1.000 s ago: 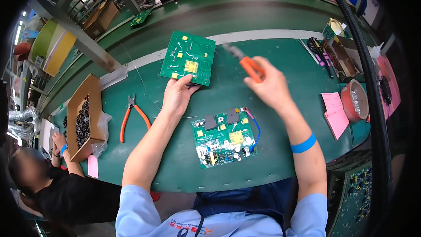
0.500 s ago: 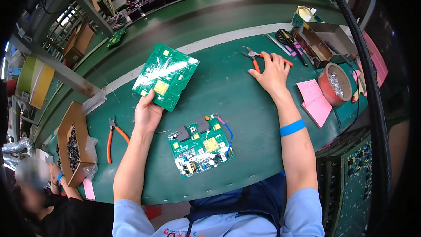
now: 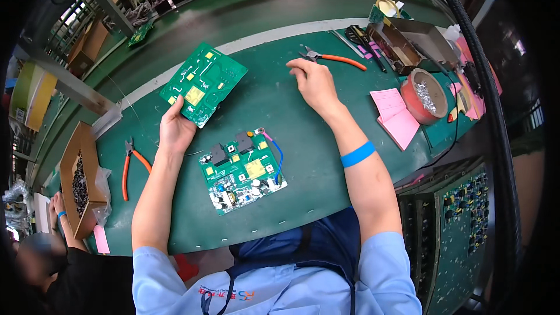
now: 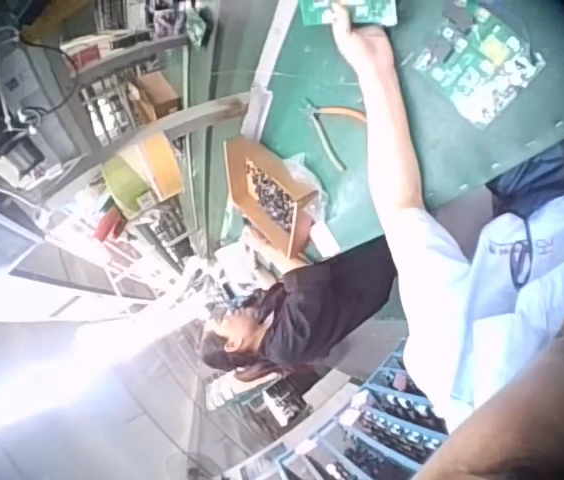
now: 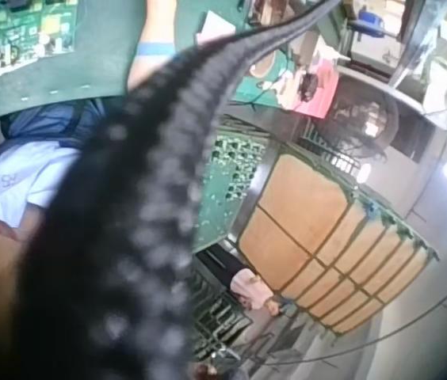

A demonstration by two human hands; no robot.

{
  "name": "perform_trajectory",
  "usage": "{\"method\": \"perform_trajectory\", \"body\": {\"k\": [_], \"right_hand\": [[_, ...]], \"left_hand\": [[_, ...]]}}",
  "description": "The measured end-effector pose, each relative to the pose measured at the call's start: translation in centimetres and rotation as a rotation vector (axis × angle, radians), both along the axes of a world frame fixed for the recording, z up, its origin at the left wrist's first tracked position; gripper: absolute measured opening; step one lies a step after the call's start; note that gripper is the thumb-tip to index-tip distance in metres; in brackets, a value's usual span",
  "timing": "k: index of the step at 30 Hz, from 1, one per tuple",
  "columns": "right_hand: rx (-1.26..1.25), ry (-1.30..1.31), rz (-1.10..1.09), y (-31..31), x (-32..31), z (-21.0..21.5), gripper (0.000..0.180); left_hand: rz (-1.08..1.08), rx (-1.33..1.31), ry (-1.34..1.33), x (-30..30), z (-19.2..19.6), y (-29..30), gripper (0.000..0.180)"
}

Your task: The person handles green circuit boards on a workbench, using pliers to trim components and wires. They flip the boards over to inspect both sides and arrange them on the table. The person also picks up small black components from a box and places them on the boards.

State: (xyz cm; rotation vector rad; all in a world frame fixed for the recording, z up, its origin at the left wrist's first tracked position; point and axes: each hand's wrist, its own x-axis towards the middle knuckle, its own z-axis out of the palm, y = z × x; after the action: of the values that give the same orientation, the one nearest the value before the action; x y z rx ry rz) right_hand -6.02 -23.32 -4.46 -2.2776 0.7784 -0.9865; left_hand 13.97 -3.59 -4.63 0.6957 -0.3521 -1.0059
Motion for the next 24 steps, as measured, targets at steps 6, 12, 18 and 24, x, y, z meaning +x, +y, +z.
{"method": "perform_trajectory", "body": {"k": [6,12,18,24], "right_hand": [[0.079,-0.020,0.097,1.0,0.2,0.7,0.015],[0.032,-0.039,0.212,2.2,0.9,0.5,0.013],[0.024,0.074,0.271,3.1,1.0,1.0,0.013],[-0.014,0.065,0.287,2.9,1.0,0.7,0.012]], "left_hand": [[-0.049,0.013,0.020,0.1,-0.2,0.3,0.036],[-0.054,0.051,0.048,0.2,-0.4,0.6,0.036],[-0.081,0.034,0.063,0.0,-0.1,0.5,0.036],[-0.067,0.049,0.080,-0.2,0.1,0.6,0.036]]}}
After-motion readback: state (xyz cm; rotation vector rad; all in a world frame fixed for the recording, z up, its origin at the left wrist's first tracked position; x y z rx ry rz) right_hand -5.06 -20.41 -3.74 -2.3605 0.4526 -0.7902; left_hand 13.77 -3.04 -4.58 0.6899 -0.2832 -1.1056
